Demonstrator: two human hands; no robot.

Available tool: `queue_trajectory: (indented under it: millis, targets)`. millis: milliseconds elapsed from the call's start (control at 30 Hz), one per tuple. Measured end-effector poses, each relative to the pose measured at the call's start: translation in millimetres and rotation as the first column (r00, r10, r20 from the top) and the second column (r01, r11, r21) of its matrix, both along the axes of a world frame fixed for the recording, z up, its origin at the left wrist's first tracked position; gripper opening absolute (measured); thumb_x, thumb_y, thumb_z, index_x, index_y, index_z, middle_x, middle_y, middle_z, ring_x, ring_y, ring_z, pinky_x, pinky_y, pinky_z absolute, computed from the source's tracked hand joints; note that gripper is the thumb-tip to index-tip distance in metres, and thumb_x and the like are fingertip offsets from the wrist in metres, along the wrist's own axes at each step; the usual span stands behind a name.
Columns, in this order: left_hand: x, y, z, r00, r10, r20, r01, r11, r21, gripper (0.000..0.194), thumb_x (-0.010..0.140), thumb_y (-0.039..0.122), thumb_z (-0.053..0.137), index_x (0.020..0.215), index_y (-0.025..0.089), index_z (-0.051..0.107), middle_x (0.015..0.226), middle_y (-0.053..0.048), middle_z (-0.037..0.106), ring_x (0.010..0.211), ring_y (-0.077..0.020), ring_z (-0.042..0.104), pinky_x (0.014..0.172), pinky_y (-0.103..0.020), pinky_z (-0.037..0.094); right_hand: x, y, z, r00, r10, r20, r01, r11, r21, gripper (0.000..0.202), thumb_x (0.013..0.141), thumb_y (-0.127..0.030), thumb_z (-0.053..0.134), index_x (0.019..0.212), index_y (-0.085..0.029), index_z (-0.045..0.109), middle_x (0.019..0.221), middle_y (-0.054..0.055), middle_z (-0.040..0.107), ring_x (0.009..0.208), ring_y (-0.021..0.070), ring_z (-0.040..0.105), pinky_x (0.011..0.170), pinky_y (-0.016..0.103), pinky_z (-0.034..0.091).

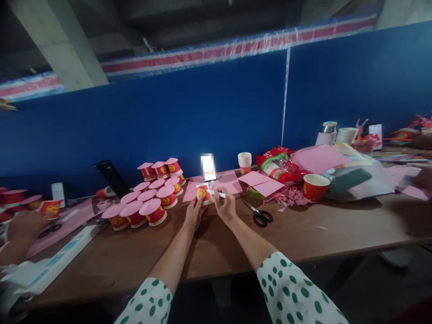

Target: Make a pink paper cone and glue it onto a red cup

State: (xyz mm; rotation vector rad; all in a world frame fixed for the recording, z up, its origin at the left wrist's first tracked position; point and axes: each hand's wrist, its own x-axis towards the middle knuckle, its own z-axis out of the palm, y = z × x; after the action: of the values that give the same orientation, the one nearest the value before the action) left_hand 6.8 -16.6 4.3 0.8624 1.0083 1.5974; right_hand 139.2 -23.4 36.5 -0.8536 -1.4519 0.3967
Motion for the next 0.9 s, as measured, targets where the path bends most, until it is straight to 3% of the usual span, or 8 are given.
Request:
queue_trajectory:
  millis: [900]
  targets:
    - [1.6, -1.2, 1.6, 1.000, -0.006, -0.016, 0.006, 1.000, -0.007, 0.047, 0.065, 0.041, 0.067, 0.105, 0.017, 0.058, 0.103, -0.009, 0.062, 0.087, -0.0186, 0.060, 0.078, -0.032, 0.047, -1.4, -5.6, 6.7, 0.999, 0.033, -0.001, -0.033, 0.999, 0.018, 0.021, 0.086, -0.031, 0.043, 0.075, -0.017, 0.053, 0.067, 0.003, 0.059, 0.055, 0.0119, 0.057, 0.051, 0.021, 0.045]
